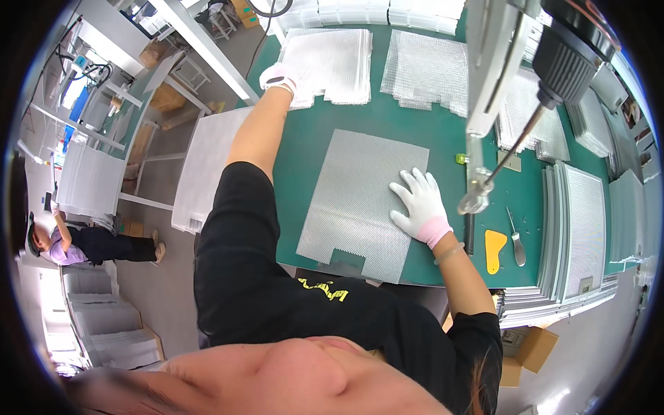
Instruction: The person assembles rectangular panels by placing mesh sheets on a workbench, inserting metal frame pieces into the sheet edges, and securing them with a hammer and power drill. The process is repeated for multiple units, with the person handling components and tools directly.
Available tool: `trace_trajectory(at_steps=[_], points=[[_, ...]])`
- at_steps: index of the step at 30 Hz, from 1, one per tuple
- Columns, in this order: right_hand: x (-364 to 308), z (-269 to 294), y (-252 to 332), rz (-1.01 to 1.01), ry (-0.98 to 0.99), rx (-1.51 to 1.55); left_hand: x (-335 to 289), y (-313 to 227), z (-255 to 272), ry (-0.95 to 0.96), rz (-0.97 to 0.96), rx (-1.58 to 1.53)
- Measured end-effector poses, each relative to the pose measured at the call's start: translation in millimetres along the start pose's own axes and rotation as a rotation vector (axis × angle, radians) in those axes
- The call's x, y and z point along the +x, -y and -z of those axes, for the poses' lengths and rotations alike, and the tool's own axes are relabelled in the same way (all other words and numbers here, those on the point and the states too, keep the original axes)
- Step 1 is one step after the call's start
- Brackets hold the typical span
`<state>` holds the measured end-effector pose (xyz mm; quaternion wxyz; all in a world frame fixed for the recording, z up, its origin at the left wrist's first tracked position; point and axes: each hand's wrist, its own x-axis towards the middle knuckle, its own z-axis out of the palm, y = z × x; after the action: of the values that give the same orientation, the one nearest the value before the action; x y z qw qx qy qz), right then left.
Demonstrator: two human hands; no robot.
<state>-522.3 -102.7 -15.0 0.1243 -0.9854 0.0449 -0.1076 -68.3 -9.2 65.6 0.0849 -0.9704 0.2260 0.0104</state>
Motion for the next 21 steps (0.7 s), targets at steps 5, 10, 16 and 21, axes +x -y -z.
trace_trajectory(at_steps=[5, 10, 16, 21], points=[[3, 0, 2, 0.014, -0.010, 0.010, 35, 45, 25, -0.436, -0.044, -0.316], [5, -2, -1, 0.046, 0.033, -0.010, 31, 94, 30, -0.399, -0.601, -1.070], [16, 7, -16, 0.047, 0.105, -0.030, -104, 46, 17, 0.098, -0.453, -2.389], [-7, 23, -11, -0.160, -0.232, 1.399, -291, 27, -28, -0.013, -0.353, -2.202]])
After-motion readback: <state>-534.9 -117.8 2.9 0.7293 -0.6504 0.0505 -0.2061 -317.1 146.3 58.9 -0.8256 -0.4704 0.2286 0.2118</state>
